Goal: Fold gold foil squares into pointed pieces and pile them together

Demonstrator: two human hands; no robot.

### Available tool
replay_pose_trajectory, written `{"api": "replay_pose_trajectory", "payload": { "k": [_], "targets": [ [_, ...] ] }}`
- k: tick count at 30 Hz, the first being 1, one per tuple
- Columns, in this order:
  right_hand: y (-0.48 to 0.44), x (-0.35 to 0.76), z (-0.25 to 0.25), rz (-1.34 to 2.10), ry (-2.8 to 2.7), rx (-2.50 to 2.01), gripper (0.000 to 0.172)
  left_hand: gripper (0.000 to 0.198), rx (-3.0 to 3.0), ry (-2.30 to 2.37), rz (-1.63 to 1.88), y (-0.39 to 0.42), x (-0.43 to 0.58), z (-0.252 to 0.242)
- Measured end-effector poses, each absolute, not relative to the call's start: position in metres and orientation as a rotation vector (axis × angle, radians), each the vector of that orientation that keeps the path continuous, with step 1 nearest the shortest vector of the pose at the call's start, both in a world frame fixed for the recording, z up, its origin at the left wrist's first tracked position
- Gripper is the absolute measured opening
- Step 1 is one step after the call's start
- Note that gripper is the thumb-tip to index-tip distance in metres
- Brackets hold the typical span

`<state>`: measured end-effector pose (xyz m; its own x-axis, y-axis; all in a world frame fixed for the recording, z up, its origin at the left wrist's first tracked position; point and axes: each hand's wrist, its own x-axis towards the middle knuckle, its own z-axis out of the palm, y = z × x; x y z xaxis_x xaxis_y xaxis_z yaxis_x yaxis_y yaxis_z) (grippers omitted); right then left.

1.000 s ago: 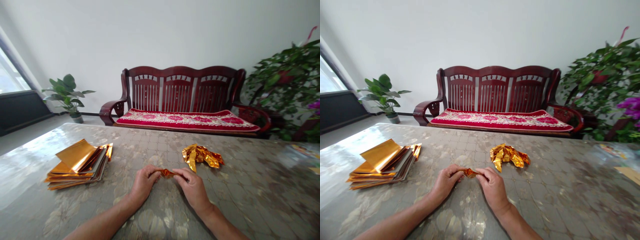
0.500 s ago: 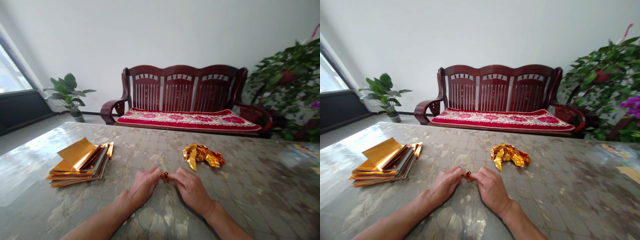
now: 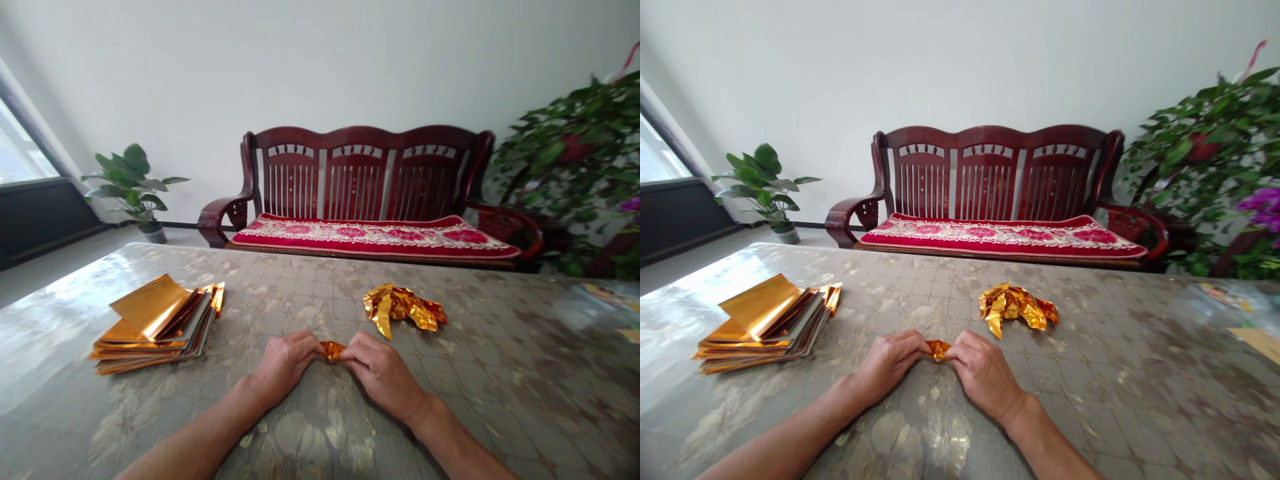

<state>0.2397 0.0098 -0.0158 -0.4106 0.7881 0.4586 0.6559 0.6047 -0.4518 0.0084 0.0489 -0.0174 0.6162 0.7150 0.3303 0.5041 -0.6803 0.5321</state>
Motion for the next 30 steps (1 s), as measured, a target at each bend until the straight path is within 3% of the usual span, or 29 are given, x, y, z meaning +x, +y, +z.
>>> {"api": "replay_pose_trajectory", "payload": {
  "k": [12,30],
  "targets": [
    [0.0087,0.2411,-0.0151,0.145,-2.274,-1.1,0.023,0.022,2.489,0.944,0.761,0.0474,0.0069,-0.0167],
    [0.0117,0.2451,-0.0176,0.148,-2.254,-1.054,0.02,0.014,2.277,1.079,0.834,0.0462,0.0094,-0.0182]
  ]
}}
